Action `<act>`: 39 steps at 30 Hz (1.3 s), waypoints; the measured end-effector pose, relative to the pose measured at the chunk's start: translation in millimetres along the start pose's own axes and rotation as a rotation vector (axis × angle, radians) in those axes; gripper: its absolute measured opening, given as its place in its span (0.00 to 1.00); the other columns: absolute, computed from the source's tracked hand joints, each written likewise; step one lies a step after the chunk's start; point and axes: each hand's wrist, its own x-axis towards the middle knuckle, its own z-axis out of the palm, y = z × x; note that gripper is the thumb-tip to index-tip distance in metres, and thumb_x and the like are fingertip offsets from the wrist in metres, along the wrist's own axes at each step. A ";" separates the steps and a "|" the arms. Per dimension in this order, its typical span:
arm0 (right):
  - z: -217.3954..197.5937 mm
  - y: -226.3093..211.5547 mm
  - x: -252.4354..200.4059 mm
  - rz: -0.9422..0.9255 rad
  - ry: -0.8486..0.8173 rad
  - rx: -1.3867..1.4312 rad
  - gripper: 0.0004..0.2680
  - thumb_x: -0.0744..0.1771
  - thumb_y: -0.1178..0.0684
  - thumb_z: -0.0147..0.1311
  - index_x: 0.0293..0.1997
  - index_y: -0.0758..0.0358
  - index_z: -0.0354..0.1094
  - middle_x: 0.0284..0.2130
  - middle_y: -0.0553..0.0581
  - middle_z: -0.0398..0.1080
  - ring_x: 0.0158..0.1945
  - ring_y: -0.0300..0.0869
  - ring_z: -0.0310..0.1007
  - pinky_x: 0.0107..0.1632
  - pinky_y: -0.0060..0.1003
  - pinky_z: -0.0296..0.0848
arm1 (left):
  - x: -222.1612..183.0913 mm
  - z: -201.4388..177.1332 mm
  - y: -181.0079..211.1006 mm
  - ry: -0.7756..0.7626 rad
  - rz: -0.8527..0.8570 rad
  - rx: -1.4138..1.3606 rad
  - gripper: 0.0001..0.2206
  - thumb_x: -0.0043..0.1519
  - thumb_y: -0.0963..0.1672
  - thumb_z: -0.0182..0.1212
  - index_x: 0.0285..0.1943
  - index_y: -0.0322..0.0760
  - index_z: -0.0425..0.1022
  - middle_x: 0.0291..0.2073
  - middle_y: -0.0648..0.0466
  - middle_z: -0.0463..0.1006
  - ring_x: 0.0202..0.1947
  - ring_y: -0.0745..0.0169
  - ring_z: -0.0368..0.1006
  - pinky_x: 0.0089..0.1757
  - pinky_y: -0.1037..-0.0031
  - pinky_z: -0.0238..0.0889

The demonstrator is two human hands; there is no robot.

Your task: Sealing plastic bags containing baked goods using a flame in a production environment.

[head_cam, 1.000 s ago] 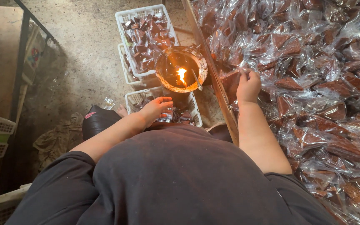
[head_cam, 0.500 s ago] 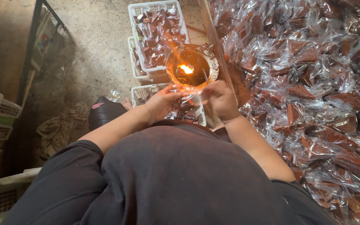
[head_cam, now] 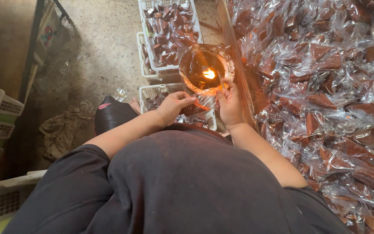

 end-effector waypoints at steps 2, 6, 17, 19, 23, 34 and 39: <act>2.5 -8.8 -4.3 -0.090 -0.024 -0.018 0.18 0.73 0.51 0.50 0.72 0.51 0.50 0.29 0.52 0.69 0.28 0.30 0.71 0.32 0.24 0.75 | 6.5 -2.8 -5.0 0.015 0.010 0.027 0.11 0.55 0.42 0.77 0.34 0.27 0.79 0.23 0.44 0.78 0.24 0.54 0.79 0.27 0.66 0.76; 7.7 -18.7 -10.2 -0.100 -0.019 -0.272 0.18 0.69 0.57 0.57 0.66 0.41 0.63 0.25 0.45 0.72 0.26 0.30 0.68 0.34 0.24 0.73 | -16.8 13.1 17.1 -0.037 0.022 0.221 0.10 0.57 0.45 0.75 0.35 0.32 0.81 0.24 0.49 0.79 0.27 0.61 0.78 0.28 0.69 0.75; -1.9 7.1 7.7 0.324 -0.141 -0.178 0.08 0.66 0.43 0.67 0.32 0.55 0.81 0.24 0.51 0.74 0.25 0.36 0.73 0.30 0.26 0.76 | -1.8 10.5 28.3 0.247 0.209 0.499 0.11 0.51 0.48 0.80 0.37 0.43 0.84 0.24 0.55 0.83 0.25 0.70 0.77 0.31 0.79 0.70; 5.7 4.9 4.8 0.597 -0.173 0.163 0.09 0.68 0.49 0.62 0.42 0.64 0.73 0.29 0.61 0.77 0.31 0.47 0.82 0.32 0.39 0.84 | 0.0 10.0 20.4 0.081 0.362 0.737 0.15 0.58 0.44 0.72 0.53 0.51 0.80 0.38 0.56 0.85 0.38 0.61 0.81 0.41 0.70 0.74; 8.3 -45.8 -0.2 0.632 -0.126 0.299 0.08 0.68 0.53 0.63 0.40 0.65 0.69 0.29 0.61 0.77 0.34 0.49 0.83 0.37 0.42 0.85 | -3.9 30.5 23.2 -0.296 0.493 1.235 0.33 0.54 0.57 0.72 0.62 0.36 0.72 0.42 0.42 0.81 0.49 0.38 0.76 0.52 0.53 0.69; -12.5 -10.5 24.5 0.408 0.245 0.421 0.05 0.71 0.45 0.54 0.47 0.50 0.69 0.38 0.44 0.75 0.41 0.32 0.76 0.46 0.22 0.76 | 35.8 24.5 -4.0 -0.155 -0.236 0.098 0.12 0.61 0.48 0.67 0.39 0.36 0.75 0.25 0.48 0.76 0.22 0.57 0.77 0.25 0.73 0.72; -14.4 1.6 21.2 0.462 0.127 0.282 0.09 0.71 0.43 0.53 0.52 0.50 0.72 0.41 0.43 0.75 0.41 0.30 0.74 0.44 0.21 0.73 | 26.2 29.9 0.3 -0.128 -0.313 -0.004 0.16 0.61 0.50 0.67 0.45 0.35 0.75 0.29 0.45 0.77 0.25 0.53 0.77 0.26 0.72 0.69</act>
